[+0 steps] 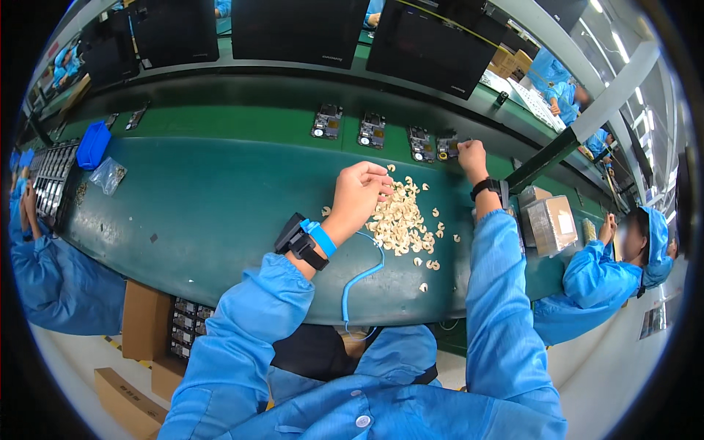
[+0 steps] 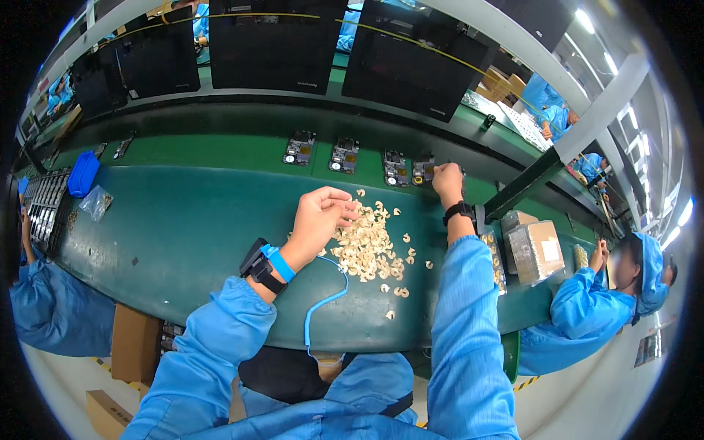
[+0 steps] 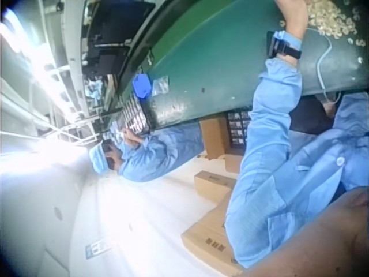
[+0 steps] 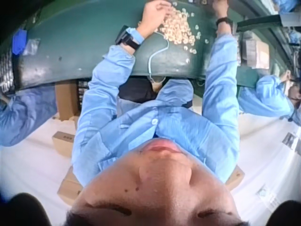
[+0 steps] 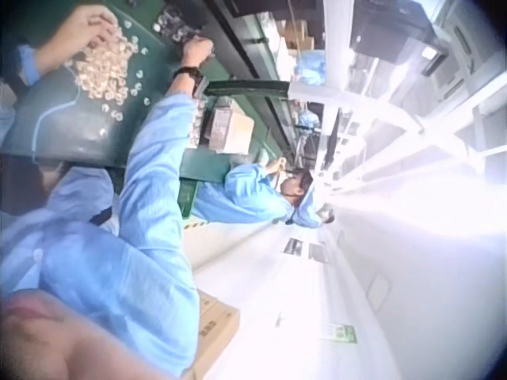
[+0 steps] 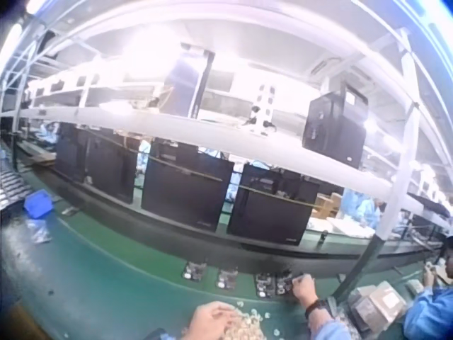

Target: Manually assemble small electronic components onto a printed circuit board at a factory workstation.

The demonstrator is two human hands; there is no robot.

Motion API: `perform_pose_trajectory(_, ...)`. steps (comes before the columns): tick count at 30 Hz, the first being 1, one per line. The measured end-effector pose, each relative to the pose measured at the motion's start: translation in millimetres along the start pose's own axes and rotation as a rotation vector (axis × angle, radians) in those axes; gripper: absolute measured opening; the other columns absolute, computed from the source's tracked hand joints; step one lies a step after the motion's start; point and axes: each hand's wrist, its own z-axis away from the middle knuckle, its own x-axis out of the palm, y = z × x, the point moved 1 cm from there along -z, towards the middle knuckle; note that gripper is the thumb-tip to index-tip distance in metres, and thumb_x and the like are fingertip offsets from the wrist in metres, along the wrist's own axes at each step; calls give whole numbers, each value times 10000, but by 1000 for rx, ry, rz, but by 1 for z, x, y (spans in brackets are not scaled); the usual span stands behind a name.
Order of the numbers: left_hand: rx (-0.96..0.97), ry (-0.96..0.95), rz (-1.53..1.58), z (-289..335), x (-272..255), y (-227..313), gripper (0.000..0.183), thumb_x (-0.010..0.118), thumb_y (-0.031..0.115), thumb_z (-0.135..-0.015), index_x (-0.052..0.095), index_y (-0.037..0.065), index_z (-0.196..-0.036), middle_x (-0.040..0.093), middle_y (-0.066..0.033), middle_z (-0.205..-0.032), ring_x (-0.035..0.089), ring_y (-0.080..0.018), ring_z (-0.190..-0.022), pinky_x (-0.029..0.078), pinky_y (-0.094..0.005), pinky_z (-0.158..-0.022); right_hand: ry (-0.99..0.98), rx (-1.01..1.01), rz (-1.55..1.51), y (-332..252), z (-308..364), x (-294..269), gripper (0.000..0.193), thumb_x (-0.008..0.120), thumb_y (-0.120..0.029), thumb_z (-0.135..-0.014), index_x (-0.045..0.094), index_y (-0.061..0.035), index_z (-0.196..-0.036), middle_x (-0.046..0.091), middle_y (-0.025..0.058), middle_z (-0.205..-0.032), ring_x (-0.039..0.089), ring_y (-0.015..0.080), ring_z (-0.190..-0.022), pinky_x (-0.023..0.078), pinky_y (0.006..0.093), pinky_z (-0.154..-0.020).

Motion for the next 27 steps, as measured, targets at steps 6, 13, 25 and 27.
perform_pose_trajectory(6,-19,21,16,-3,1,2,186,492,-52,-961,615,-77,-1098,728,-206,-1058,748,-219,-875,602,-299,-704,5,-272,233,-50,35,20,306,709,-293,-912,722,-21,-1051,670,284,-1128,653,471,-1024,544,506,-898)
perform_pose_trajectory(13,-7,-28,22,0,7,5,192,507,-51,-965,629,-86,-1108,715,-195,-1015,745,-229,-846,604,-298,-714,40,-134,217,-81,41,42,614,821,-256,-812,576,-14,-1320,666,278,-1143,615,473,-1128,504,524,-967)
perform_pose_trajectory(25,-27,-157,60,8,21,3,263,576,102,-1047,607,-92,-1221,721,-192,-1104,734,-249,-992,625,-362,-864,-97,237,-1343,-168,169,10,195,686,-86,-977,601,30,-1109,720,80,-954,674,107,-804,535,261,-657)
perform_pose_trajectory(27,30,-119,65,6,16,4,204,540,58,-1050,613,-77,-1185,723,-193,-1103,736,-246,-988,623,-354,-860,-159,256,-1324,-168,174,1,178,688,-82,-976,595,26,-1083,727,91,-946,678,105,-785,544,266,-649)
